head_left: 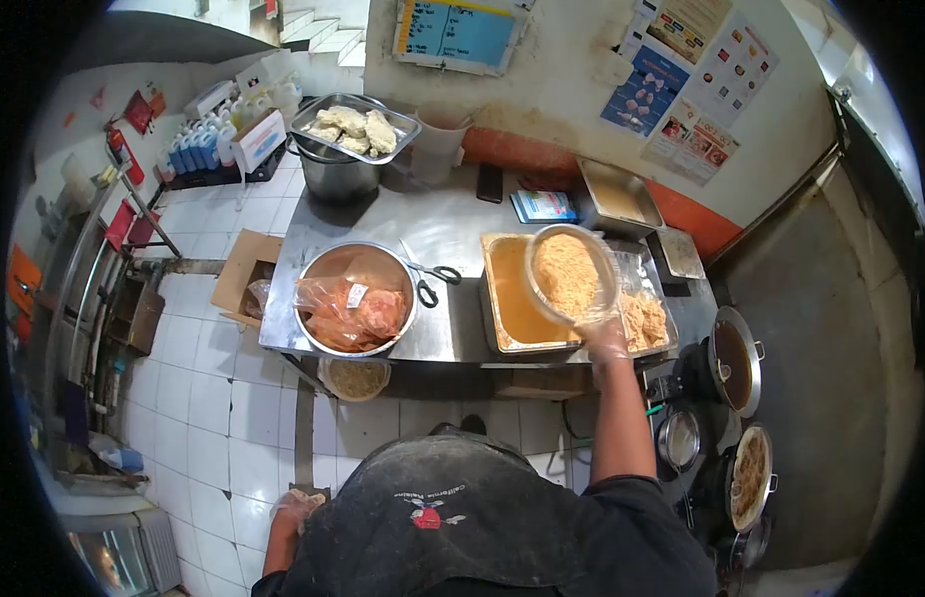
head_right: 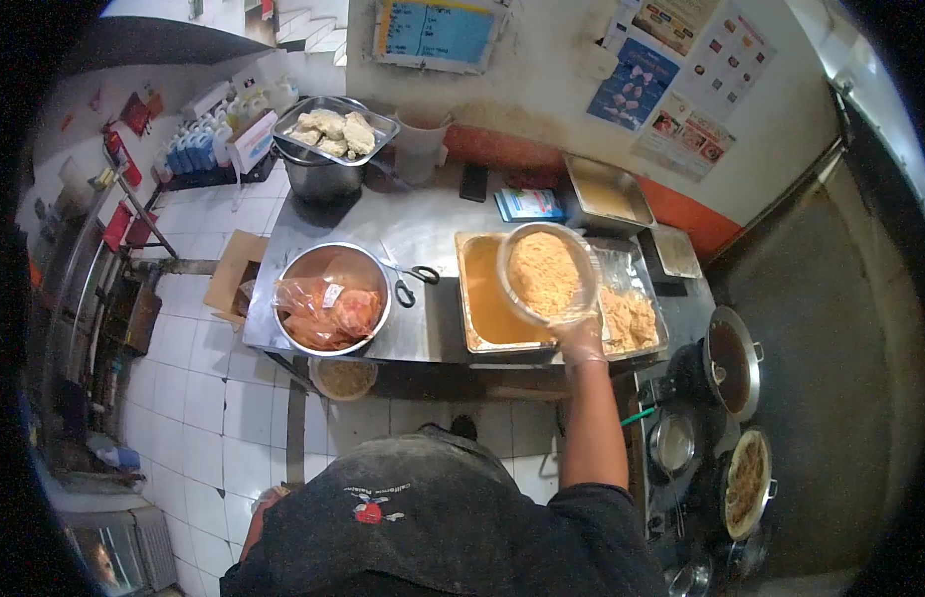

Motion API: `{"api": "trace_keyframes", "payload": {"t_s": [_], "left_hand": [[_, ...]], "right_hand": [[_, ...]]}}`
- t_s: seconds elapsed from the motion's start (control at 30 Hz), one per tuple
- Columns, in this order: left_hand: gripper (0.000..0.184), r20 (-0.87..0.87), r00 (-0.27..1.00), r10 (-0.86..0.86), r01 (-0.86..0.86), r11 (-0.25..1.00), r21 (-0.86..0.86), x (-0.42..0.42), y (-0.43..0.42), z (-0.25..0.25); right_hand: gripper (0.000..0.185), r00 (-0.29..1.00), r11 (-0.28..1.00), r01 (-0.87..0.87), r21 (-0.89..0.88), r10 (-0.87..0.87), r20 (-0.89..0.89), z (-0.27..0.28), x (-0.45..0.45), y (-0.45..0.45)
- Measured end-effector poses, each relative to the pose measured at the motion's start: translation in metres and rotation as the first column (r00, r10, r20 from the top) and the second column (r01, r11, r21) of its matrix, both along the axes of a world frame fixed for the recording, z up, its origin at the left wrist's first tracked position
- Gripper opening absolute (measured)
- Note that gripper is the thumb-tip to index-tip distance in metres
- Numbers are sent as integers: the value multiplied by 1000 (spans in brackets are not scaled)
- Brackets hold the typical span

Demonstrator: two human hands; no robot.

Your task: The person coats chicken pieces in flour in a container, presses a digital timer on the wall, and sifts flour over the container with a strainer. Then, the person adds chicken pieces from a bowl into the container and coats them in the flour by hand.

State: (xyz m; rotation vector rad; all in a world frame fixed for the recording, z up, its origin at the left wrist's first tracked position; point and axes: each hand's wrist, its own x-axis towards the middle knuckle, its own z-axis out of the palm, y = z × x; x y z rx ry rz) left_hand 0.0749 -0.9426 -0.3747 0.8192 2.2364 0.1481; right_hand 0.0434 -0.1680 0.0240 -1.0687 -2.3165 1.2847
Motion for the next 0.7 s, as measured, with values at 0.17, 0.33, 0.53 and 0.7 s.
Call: {"api": "trace_keyframes", "payload": {"t_s": [0.17, 0.33, 0.53, 0.7], "left_hand": [[45, -68, 998, 13, -16, 999, -40, 3, 8, 33], [39, 0, 1000, -12, 12, 999, -52, -3, 9, 45], [33, 22, 1000, 3, -2, 999, -50, -7, 16, 60], [31, -4, 998, 56, -54, 987, 149, -7, -3, 28]], "right_hand": [[56, 997, 995, 73, 66, -74, 16, -8, -6, -6], [51, 993, 998, -61, 1, 60, -97, 6, -1, -6], [48, 999, 986, -49, 161, 49, 5, -40, -9, 27], [52, 989, 999, 14, -34, -19, -144, -17, -7, 0]]}}
